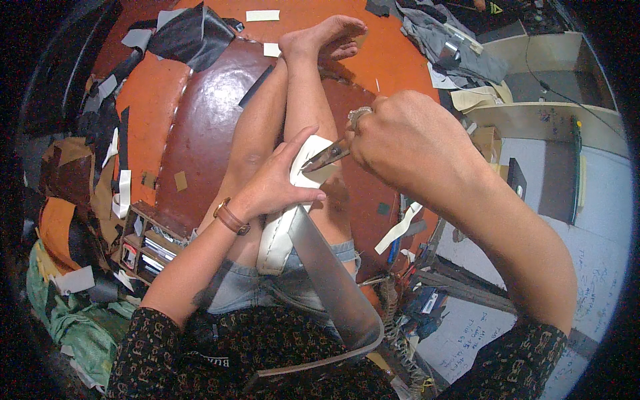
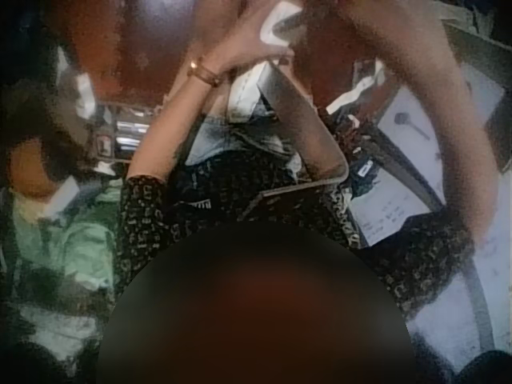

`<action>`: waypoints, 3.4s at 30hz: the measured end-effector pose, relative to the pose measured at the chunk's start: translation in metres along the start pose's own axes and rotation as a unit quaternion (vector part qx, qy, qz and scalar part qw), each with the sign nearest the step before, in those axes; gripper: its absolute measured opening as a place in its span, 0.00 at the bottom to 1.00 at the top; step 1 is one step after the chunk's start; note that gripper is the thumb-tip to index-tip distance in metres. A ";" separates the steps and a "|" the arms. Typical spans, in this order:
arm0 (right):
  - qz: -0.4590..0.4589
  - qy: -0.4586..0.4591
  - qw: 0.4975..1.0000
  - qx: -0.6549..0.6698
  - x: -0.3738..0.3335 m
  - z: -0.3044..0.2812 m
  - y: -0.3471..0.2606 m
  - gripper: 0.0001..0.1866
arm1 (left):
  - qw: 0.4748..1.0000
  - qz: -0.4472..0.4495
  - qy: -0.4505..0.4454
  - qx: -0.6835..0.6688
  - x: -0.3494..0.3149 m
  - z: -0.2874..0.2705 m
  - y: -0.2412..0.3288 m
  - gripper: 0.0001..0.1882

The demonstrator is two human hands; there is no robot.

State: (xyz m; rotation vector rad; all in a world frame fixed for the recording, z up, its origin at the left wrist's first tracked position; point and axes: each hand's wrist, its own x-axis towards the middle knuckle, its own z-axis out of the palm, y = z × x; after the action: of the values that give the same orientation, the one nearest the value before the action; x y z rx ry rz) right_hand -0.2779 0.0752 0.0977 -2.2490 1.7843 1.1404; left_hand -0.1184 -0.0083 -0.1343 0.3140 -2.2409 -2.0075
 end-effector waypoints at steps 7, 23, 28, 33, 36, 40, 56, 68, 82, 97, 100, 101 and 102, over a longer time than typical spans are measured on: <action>0.008 -0.022 1.000 0.003 -0.002 0.001 -0.003 0.16 | 1.000 0.011 0.007 -0.003 0.000 0.001 -0.003 0.64; 0.046 -0.015 0.998 0.029 -0.012 0.015 -0.011 0.16 | 1.000 0.010 0.009 0.010 -0.001 0.000 -0.003 0.65; 0.095 -0.007 0.994 0.060 -0.026 0.027 -0.027 0.15 | 1.000 0.000 0.004 0.004 -0.001 -0.002 -0.002 0.62; 0.290 0.076 0.886 0.354 -0.041 0.031 -0.052 0.24 | 0.996 0.007 0.071 0.053 -0.006 0.000 -0.008 0.54; 0.297 0.232 0.536 0.755 -0.059 0.033 -0.110 0.34 | 0.995 0.018 0.077 0.058 -0.004 0.000 -0.008 0.51; 0.119 0.320 0.205 0.917 -0.056 0.043 -0.182 0.54 | 0.996 0.019 0.090 0.016 -0.006 0.000 0.004 0.46; 0.068 0.370 0.221 0.900 -0.050 0.061 -0.191 0.51 | 0.976 0.047 0.187 0.104 -0.032 -0.011 0.007 0.09; 0.010 0.362 0.231 0.903 -0.048 0.071 -0.191 0.43 | 0.984 0.009 0.147 0.105 -0.028 -0.020 0.009 0.06; 0.035 0.338 0.208 0.917 -0.048 0.063 -0.183 0.49 | 0.980 -0.047 0.183 0.060 -0.038 -0.012 0.020 0.10; 0.327 0.177 0.794 0.480 -0.053 0.101 -0.107 0.16 | 0.980 -0.069 0.143 0.116 -0.033 -0.026 0.029 0.11; 0.293 0.162 0.863 0.379 -0.057 0.098 -0.096 0.12 | 0.973 -0.079 0.150 0.156 -0.033 -0.024 0.038 0.11; 0.283 0.153 0.881 0.348 -0.056 0.097 -0.093 0.12 | 0.974 -0.078 0.153 0.148 -0.033 -0.024 0.037 0.11; 0.270 0.158 0.892 0.325 -0.055 0.094 -0.089 0.12 | 0.975 -0.076 0.155 0.140 -0.034 -0.023 0.036 0.11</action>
State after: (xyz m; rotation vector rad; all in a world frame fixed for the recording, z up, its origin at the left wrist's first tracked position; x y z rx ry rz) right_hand -0.2525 0.1939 0.0261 -1.6371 2.5160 0.1004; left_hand -0.0833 -0.0192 -0.0941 0.7912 -2.3461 -1.5630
